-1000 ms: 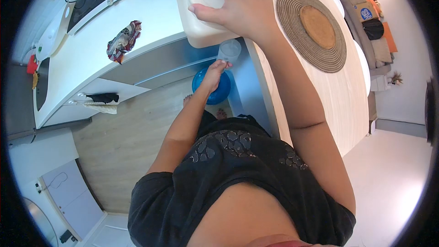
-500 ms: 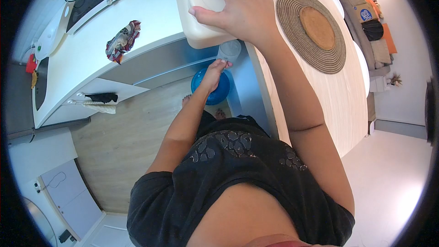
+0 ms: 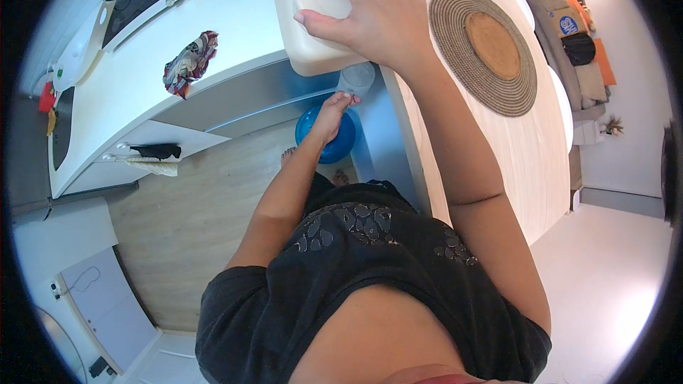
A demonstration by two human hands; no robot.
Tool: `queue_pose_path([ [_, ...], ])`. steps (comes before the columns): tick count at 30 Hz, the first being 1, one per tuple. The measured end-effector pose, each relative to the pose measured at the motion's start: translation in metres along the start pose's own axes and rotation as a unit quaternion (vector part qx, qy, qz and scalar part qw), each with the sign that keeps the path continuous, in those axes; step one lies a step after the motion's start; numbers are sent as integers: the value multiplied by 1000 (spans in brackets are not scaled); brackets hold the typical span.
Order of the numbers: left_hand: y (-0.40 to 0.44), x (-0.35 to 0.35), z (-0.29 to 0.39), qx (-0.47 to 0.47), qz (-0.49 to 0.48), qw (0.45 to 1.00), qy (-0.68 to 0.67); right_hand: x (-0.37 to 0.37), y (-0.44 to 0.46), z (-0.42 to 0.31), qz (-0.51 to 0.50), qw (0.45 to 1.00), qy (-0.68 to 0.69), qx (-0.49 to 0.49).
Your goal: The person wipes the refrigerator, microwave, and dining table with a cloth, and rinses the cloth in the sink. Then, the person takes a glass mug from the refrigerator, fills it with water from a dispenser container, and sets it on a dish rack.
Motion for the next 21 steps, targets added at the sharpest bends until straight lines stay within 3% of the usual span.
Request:
queue_pose_path([
  [21,0,-7,-2,11,5,1000,2,-1,6,1,-1,1000,-20,1],
])
Point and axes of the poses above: each hand's wrist, its own y-axis towards the middle knuckle, its own x-axis out of the palm, z = x × y, the point moved 6 cm from there along y, towards the middle knuckle, and after that the axes turned 15 degrees about -z, right-handed, at the moved point
